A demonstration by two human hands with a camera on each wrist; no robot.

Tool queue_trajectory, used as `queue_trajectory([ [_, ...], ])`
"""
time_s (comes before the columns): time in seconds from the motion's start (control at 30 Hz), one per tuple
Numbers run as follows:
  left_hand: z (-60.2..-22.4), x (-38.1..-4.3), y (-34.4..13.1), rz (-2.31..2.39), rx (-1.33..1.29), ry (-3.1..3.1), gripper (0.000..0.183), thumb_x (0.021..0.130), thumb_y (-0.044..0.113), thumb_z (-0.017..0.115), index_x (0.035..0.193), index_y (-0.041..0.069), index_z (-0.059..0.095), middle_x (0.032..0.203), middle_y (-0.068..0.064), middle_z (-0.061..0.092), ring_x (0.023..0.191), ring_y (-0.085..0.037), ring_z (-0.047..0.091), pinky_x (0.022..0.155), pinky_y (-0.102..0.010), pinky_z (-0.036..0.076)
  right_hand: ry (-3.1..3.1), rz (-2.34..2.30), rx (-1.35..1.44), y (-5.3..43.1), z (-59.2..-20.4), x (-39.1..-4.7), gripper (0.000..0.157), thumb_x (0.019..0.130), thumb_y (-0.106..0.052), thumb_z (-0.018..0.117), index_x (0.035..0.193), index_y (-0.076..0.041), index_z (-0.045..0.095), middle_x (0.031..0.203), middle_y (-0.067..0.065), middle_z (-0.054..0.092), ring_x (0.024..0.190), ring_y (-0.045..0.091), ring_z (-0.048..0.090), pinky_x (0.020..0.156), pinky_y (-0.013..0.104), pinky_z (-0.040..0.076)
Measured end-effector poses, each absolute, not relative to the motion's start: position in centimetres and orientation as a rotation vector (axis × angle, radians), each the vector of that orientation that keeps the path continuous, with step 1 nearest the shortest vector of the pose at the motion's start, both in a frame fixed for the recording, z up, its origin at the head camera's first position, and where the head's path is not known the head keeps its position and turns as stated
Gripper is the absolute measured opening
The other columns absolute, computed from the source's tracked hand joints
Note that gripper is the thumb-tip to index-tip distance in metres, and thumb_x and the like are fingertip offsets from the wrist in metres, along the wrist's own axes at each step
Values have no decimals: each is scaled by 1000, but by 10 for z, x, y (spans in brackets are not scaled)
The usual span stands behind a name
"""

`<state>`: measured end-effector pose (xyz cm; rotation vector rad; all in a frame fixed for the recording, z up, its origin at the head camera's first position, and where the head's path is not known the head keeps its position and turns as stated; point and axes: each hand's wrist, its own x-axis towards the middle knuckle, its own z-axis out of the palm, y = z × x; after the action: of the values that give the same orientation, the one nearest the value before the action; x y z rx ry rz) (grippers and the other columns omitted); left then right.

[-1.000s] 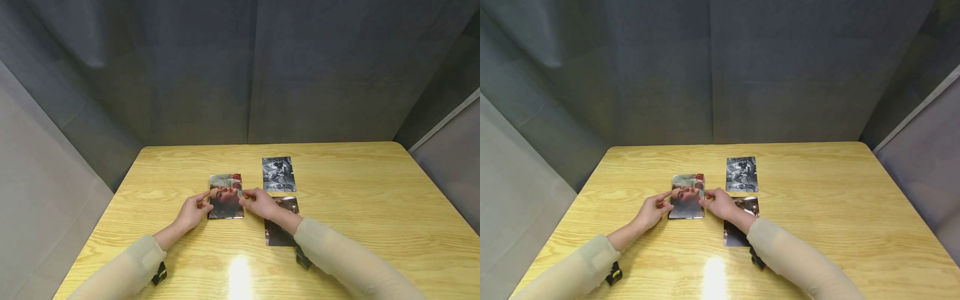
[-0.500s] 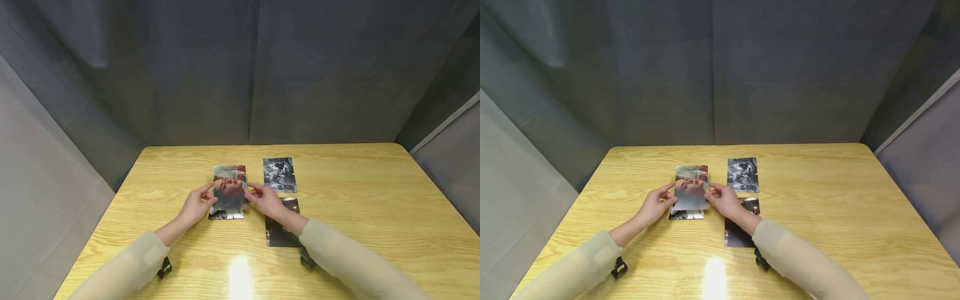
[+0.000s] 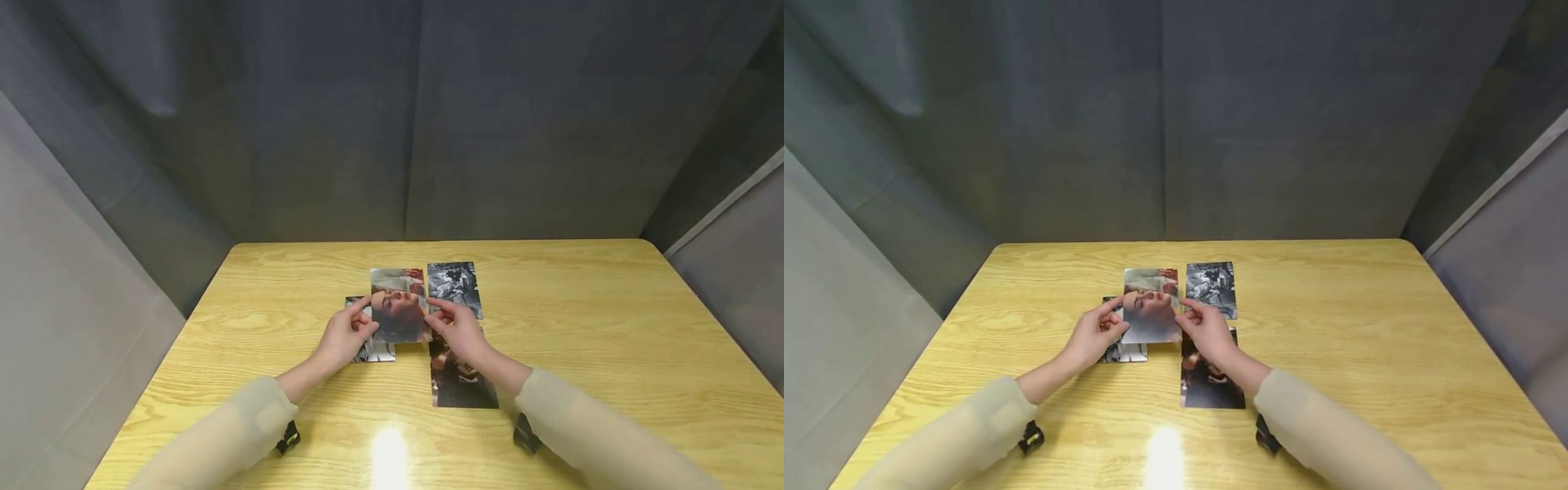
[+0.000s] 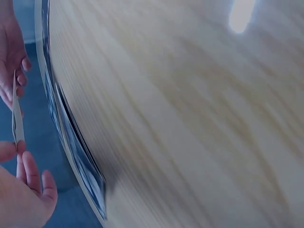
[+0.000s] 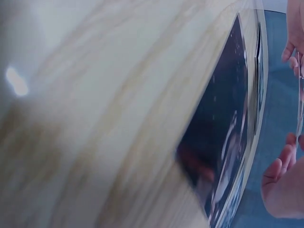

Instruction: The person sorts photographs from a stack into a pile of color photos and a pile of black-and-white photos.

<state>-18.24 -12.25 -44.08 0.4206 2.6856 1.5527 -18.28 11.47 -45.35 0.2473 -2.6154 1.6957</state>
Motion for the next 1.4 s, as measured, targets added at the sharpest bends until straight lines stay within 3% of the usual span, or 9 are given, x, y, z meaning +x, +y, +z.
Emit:
queue_trajectory([
  [0.13,-441,-180,-110,1591,492,2694,56,91,3,67,141,-6,45,81,0,63,69,-10,54,58,-22,43,-2571,1663,270,125,-449,-180,39,92,1,64,130,7,57,84,10,68,69,15,56,53,22,39],
  [0.4,-436,-172,-93,1538,625,2717,59,91,6,67,143,-6,42,83,2,64,69,-9,55,61,-23,44,-2564,1641,227,146,-443,-165,40,93,-1,64,132,4,57,84,8,67,71,14,54,54,22,40],
  [0.87,-441,-152,-66,1525,569,2570,66,87,10,73,143,-3,42,82,6,66,68,-8,58,58,-22,50,-2618,1672,268,183,-443,-130,43,88,2,67,128,11,55,88,13,68,70,13,62,54,27,50],
  [1.07,-448,-141,-58,1464,581,2559,66,84,11,76,141,-2,46,80,10,65,65,-5,57,60,-22,50,-2650,1639,253,195,-445,-118,46,88,2,68,131,11,54,84,9,67,66,14,59,51,27,49],
  [1.4,-462,-127,-55,1339,601,2586,64,80,11,80,137,-1,52,75,14,65,53,-2,50,49,-20,43,-2760,1613,216,202,-458,-104,51,86,3,69,132,13,51,78,4,64,62,11,56,51,22,44],
])
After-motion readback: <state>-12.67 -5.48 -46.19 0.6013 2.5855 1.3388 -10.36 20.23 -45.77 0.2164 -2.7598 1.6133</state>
